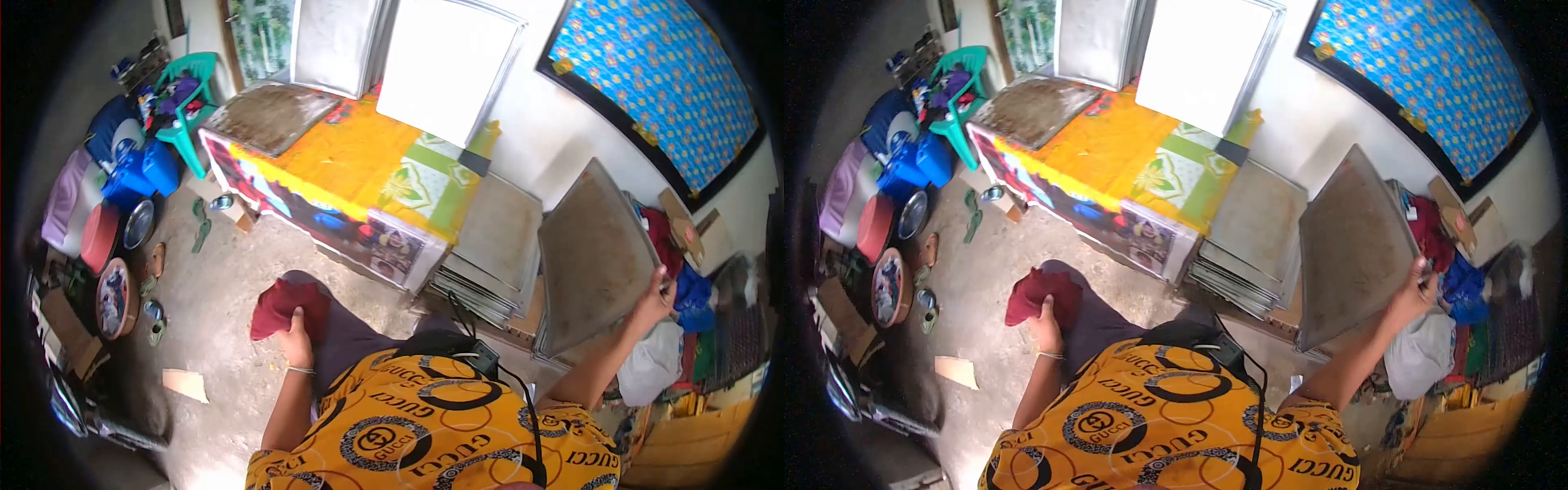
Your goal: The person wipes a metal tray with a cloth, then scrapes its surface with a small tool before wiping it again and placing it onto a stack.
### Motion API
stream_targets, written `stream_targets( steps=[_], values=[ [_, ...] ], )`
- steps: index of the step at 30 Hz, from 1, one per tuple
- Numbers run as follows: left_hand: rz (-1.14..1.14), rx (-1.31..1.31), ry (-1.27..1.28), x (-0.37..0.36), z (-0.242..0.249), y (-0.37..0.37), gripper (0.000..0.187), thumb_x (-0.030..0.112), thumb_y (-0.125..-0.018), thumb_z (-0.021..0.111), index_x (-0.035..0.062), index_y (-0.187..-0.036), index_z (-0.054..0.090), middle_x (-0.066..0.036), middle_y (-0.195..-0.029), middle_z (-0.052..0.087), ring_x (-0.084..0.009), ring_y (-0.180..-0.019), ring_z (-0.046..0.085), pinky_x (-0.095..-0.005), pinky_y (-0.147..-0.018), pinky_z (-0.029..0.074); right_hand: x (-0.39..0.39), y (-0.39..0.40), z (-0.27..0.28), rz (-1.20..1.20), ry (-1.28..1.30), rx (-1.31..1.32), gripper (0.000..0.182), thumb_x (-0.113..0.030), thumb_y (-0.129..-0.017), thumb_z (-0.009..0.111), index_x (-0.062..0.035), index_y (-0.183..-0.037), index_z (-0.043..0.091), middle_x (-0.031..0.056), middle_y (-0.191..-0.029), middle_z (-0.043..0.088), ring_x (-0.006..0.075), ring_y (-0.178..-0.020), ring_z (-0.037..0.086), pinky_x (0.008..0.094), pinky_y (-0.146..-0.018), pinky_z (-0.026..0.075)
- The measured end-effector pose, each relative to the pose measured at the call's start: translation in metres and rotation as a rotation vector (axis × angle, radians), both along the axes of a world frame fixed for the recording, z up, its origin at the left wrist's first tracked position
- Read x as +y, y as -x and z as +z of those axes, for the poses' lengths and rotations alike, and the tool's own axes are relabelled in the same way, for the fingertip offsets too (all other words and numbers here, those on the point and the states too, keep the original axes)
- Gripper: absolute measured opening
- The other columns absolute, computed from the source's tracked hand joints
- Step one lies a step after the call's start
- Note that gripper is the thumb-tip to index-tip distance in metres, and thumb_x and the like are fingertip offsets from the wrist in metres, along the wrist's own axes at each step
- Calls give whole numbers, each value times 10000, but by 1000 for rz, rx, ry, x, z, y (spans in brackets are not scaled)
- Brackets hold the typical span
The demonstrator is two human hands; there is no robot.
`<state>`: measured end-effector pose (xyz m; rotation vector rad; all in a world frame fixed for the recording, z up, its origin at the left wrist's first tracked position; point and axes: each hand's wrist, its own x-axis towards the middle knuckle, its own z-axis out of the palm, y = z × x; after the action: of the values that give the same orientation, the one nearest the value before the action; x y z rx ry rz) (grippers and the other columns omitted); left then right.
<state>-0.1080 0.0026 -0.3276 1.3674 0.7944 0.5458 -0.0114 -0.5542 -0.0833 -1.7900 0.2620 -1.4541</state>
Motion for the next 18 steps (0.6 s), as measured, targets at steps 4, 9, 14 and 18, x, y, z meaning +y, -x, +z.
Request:
stream_targets(
  steps=[4, 9, 14, 18],
  values=[
    [24, -130, 15, 2, 1, -2, 352, 194, -861, 637, -50, -1105, 569, -101, -1067, 607, -186, -943, 568, -315, -849, 447, -26, 6, 5, 111, -210, -201, 320, -318, -847, 689, -68, -757, 510, 29, -796, 610, 131, -735, 536, 295, -687, 451],
    [52, -79, 71, -5, 22, 3, 231, 195, -853, 648, -25, -923, 635, -24, -888, 614, -121, -795, 563, -286, -714, 470, 4, -33, 21, 586, -599, -366, 384, -312, -825, 684, -41, -1065, 557, 126, -1109, 598, 276, -995, 574, 420, -886, 471],
    [70, -53, 95, 4, 4, 5, 279, 199, -848, 655, -37, -991, 617, -53, -957, 617, -144, -860, 567, -294, -775, 461, 75, -125, -48, 775, -1146, -158, 601, -444, -943, 432, 44, -1294, 413, 198, -1331, 460, 356, -1212, 446, 501, -1038, 336],
    [26, -119, 73, 14, -20, 9, 361, 200, -860, 636, -46, -1114, 563, -89, -1083, 599, -188, -992, 553, -311, -893, 422, 142, -180, -130, 894, -1356, -49, 520, -381, -973, 377, 41, -1272, 434, 198, -1325, 461, 349, -1209, 454, 489, -1033, 354]
  ],
)
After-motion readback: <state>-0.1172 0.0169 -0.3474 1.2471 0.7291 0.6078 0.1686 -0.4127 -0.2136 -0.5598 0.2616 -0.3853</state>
